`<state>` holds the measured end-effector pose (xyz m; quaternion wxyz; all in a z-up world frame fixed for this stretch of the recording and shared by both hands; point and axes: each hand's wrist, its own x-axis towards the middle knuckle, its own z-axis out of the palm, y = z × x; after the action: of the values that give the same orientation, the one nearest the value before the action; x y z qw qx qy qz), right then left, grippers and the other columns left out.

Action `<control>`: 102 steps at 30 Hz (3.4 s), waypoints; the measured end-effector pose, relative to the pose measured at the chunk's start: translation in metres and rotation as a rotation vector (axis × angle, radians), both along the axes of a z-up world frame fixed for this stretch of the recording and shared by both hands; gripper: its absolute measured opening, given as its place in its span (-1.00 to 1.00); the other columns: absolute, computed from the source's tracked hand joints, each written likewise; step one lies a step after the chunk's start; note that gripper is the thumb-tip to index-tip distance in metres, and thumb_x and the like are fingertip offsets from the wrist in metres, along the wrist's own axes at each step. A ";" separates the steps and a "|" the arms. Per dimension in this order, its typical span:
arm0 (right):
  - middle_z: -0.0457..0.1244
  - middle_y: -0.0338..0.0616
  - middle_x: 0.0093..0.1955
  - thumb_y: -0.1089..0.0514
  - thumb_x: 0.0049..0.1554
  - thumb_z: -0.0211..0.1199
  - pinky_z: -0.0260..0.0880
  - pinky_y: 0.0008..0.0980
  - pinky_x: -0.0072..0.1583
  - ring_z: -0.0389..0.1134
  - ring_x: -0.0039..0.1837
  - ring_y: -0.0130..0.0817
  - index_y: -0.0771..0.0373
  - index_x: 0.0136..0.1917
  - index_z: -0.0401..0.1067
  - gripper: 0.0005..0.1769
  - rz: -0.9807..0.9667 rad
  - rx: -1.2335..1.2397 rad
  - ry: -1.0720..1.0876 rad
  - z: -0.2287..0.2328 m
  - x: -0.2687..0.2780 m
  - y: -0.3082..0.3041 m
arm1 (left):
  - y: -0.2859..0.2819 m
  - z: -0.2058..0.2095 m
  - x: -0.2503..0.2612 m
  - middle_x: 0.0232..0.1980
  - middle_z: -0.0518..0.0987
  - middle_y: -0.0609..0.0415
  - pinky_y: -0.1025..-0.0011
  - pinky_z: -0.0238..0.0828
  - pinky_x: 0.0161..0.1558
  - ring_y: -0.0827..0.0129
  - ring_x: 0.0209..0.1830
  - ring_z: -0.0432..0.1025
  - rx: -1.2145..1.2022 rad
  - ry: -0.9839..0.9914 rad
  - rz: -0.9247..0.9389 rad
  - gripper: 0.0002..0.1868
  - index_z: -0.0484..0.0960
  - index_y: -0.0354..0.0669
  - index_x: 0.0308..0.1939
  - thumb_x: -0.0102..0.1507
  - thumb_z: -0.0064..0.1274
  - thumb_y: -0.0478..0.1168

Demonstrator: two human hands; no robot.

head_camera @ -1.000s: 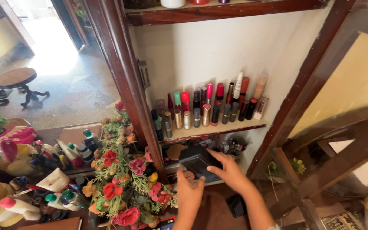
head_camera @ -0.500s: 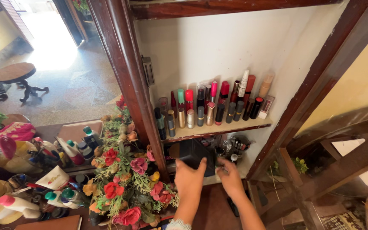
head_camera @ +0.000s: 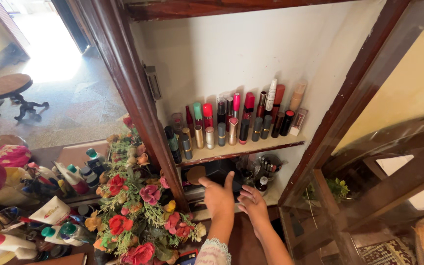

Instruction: The person organizes various personal items on a wooden vanity table and inside its drawers and cabinet. They handle a pink cloth, small bottles, a blue pouch, a black box, and a turquoise pouch, moving them between the table surface, an open drawer, and a glass-fronted cabinet.

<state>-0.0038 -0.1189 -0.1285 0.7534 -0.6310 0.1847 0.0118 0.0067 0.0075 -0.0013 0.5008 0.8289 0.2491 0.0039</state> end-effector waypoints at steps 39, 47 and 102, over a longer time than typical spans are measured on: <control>0.34 -0.12 0.02 -0.04 0.19 0.07 0.37 -0.18 0.03 0.39 0.02 -0.20 0.19 0.33 0.33 -0.51 -0.099 0.307 0.054 0.044 -0.074 0.011 | 0.033 -0.016 -0.097 -0.46 0.66 0.03 0.44 0.49 -0.31 0.42 -0.46 0.57 -0.477 -0.151 0.011 -0.43 0.49 -0.25 0.04 0.12 0.31 0.02; 0.22 0.05 0.33 0.10 0.19 0.07 0.32 -0.18 0.20 0.32 0.21 -0.21 0.14 0.54 0.15 -0.35 -0.155 0.200 0.257 0.001 -0.048 -0.013 | 0.038 -0.057 -0.086 -0.20 0.70 -0.01 0.49 0.52 -0.23 0.43 -0.26 0.58 -0.633 -0.384 -0.065 -0.48 0.58 -0.34 0.03 0.12 0.37 -0.10; 0.19 0.11 0.09 0.21 0.07 0.35 0.38 -0.01 0.06 0.35 0.02 0.08 0.15 0.21 0.42 -0.59 -0.441 -0.996 -1.133 0.530 0.002 0.132 | 0.178 0.177 -0.141 0.14 0.69 -0.20 0.29 0.52 0.11 0.18 0.12 0.61 -0.656 -0.844 -0.303 -0.22 0.27 -0.29 0.43 0.20 0.17 -0.08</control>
<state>-0.0021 0.0133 0.4012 0.3463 -0.7530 -0.1230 -0.5458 -0.1344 0.1860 0.1760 0.7839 0.5827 -0.1071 0.1857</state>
